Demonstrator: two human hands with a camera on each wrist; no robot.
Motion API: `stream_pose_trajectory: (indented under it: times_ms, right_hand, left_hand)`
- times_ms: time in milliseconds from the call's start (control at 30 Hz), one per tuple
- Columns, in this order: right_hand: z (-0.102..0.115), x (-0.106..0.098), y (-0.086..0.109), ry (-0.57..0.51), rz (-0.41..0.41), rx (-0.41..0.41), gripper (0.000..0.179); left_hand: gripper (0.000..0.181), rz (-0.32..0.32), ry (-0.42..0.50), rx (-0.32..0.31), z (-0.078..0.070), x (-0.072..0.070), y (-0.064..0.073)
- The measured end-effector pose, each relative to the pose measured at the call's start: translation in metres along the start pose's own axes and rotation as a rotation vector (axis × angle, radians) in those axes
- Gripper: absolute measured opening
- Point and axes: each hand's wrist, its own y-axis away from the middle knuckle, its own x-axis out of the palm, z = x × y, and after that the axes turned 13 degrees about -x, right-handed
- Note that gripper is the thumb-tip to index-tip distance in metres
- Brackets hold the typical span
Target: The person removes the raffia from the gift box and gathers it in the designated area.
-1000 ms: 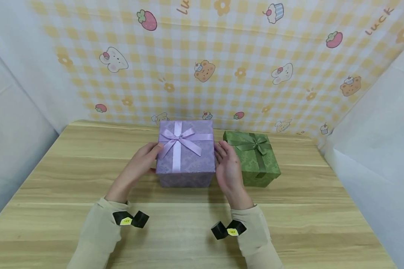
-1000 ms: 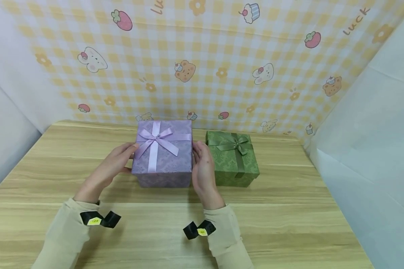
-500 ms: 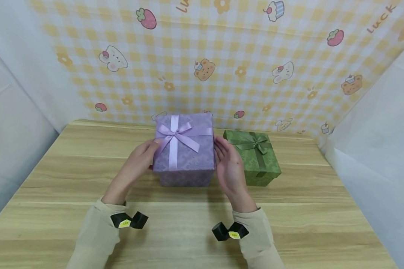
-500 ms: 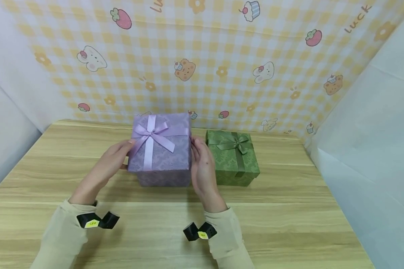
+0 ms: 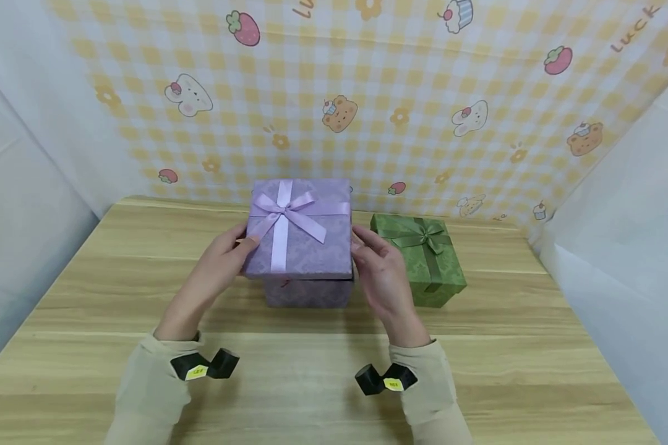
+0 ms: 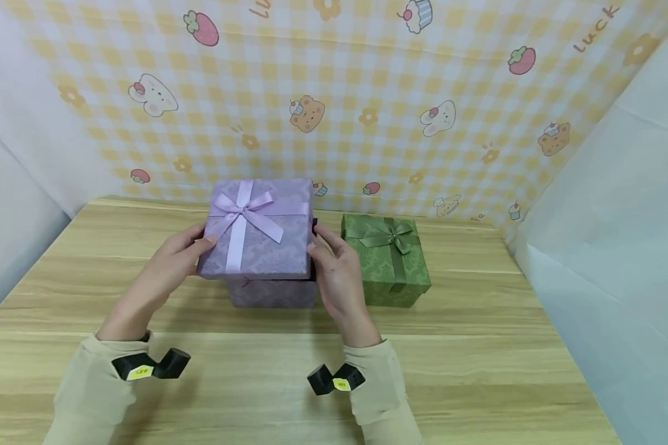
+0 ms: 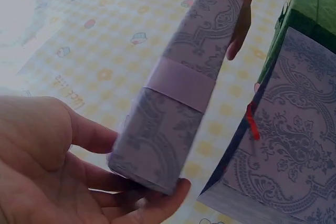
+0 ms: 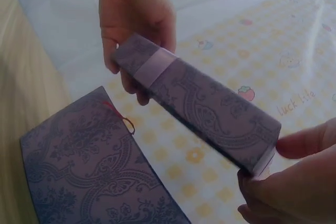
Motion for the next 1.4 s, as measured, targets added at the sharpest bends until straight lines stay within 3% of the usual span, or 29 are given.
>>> stream_pose_trajectory:
  times_ms: [267, 433, 767, 967, 1100, 1200, 1300, 1400]
  right_hand:
    - [0.0, -0.007, -0.001, 0.11, 0.04, 0.043, 0.045]
    - [0.004, -0.012, -0.002, 0.18, 0.015, 0.082, 0.044]
    - [0.015, -0.019, -0.002, 0.191, 0.103, 0.087, 0.047]
    - [0.018, -0.017, 0.0, 0.17, 0.195, 0.037, 0.046]
    - [0.016, -0.013, 0.001, 0.039, 0.312, -0.063, 0.047]
    - [0.015, -0.009, 0.003, -0.031, 0.343, -0.109, 0.047]
    - [0.016, -0.007, 0.005, -0.004, 0.332, -0.123, 0.045]
    - [0.017, -0.006, 0.006, 0.055, 0.335, -0.137, 0.048]
  left_hand:
    - [0.055, 0.009, 0.008, 0.023, -0.003, -0.002, 0.004]
    - [0.061, -0.004, -0.024, 0.05, -0.005, 0.0, 0.006]
    - [0.06, 0.013, 0.078, 0.187, -0.015, 0.003, 0.02]
    - [0.071, -0.085, 0.063, 0.214, -0.019, 0.006, 0.026]
    - [0.073, -0.1, 0.164, 0.329, -0.019, 0.015, 0.024]
    - [0.065, -0.073, 0.292, 0.425, -0.02, 0.025, 0.023]
    - [0.055, -0.071, 0.389, 0.443, -0.021, 0.028, 0.024]
    - [0.048, -0.096, 0.456, 0.405, -0.022, 0.022, 0.025]
